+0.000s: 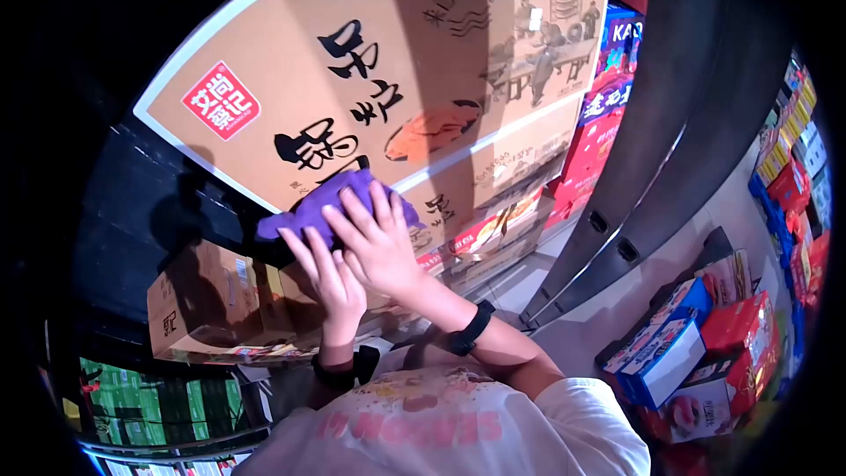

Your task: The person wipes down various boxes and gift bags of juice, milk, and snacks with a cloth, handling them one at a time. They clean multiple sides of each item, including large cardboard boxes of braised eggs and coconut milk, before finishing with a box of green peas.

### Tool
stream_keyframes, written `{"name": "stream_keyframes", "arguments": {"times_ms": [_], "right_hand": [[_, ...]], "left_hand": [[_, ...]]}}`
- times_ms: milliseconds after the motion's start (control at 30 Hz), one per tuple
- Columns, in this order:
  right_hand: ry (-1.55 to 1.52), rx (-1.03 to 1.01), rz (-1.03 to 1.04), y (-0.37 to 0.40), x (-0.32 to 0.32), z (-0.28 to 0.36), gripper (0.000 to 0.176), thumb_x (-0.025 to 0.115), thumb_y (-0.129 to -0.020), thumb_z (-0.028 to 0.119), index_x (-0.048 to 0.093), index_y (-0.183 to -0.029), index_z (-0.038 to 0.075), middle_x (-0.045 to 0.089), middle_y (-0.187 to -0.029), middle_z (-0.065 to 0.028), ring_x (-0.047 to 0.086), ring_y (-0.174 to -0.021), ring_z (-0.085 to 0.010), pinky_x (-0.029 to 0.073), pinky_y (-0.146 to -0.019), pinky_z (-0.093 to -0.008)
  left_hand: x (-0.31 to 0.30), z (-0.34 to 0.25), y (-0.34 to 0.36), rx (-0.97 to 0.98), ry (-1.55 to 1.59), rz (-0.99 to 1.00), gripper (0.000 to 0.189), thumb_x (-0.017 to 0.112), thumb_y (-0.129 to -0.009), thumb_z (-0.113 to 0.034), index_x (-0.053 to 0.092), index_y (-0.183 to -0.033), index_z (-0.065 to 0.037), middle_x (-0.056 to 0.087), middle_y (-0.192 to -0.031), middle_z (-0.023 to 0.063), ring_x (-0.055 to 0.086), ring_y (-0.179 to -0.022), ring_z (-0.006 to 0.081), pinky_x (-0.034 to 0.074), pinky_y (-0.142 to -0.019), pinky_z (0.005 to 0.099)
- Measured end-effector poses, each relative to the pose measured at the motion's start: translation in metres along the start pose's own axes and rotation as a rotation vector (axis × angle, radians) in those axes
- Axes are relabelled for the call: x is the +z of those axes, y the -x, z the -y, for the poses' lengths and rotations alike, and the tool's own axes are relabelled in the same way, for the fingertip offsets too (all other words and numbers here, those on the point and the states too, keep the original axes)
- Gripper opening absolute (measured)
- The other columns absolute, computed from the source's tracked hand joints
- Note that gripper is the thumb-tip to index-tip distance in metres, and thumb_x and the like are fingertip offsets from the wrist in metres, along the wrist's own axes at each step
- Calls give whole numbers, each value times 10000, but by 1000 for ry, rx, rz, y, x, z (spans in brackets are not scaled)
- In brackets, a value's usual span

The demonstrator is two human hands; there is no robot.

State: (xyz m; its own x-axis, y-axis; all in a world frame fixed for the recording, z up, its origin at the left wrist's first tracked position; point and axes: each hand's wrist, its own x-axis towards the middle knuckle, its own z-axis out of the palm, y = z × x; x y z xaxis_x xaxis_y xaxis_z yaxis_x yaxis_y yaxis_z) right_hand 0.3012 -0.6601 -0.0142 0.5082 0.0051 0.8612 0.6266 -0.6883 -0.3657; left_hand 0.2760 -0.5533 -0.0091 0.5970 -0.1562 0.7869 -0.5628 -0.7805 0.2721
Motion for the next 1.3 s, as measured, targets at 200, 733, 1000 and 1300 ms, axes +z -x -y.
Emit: {"name": "stream_keyframes", "arguments": {"times_ms": [200, 733, 1000, 1300], "right_hand": [[114, 229, 6, 19, -31, -39, 610, 585, -678, 121, 459, -1275, 103, 333, -1364, -214, 310, -1212, -472, 319, -942, -544], [145, 407, 216, 94, -4, -54, 717, 658, -690, 163, 352, -1328, 54, 192, -1403, -286, 211, -1240, -543, 278, -1008, -532], [227, 276, 79, 55, -11, -44, 671, 609, -739, 168, 328, -1333, 32, 148, -1419, -299, 199, -1264, -530, 314, -997, -505], [198, 429, 483, 158, -1, -59, 707, 589, -773, 245, 258, -1332, -34, 121, -1383, -360, 160, -1288, -511, 253, -1035, -519]], "left_hand": [[43, -20, -3, 75, -97, 264, 574, 337, -919, -238, 176, -1388, 51, 82, -1439, 304, 44, -1343, 452, 12, -1065, 534], [67, 28, 60, 261, -170, 311, 577, 505, -844, -357, 437, -1261, 35, 483, -1214, 203, 484, -1050, 338, 350, -922, 477], [59, 16, 23, 326, -102, 246, 591, 458, -848, -354, 368, -1356, -65, 345, -1376, 186, 355, -1200, 343, 215, -1001, 498], [90, 51, 106, 304, 75, 562, 620, 501, -833, -386, 389, -1327, -29, 499, -1235, 139, 486, -985, 284, 344, -883, 437]]}}
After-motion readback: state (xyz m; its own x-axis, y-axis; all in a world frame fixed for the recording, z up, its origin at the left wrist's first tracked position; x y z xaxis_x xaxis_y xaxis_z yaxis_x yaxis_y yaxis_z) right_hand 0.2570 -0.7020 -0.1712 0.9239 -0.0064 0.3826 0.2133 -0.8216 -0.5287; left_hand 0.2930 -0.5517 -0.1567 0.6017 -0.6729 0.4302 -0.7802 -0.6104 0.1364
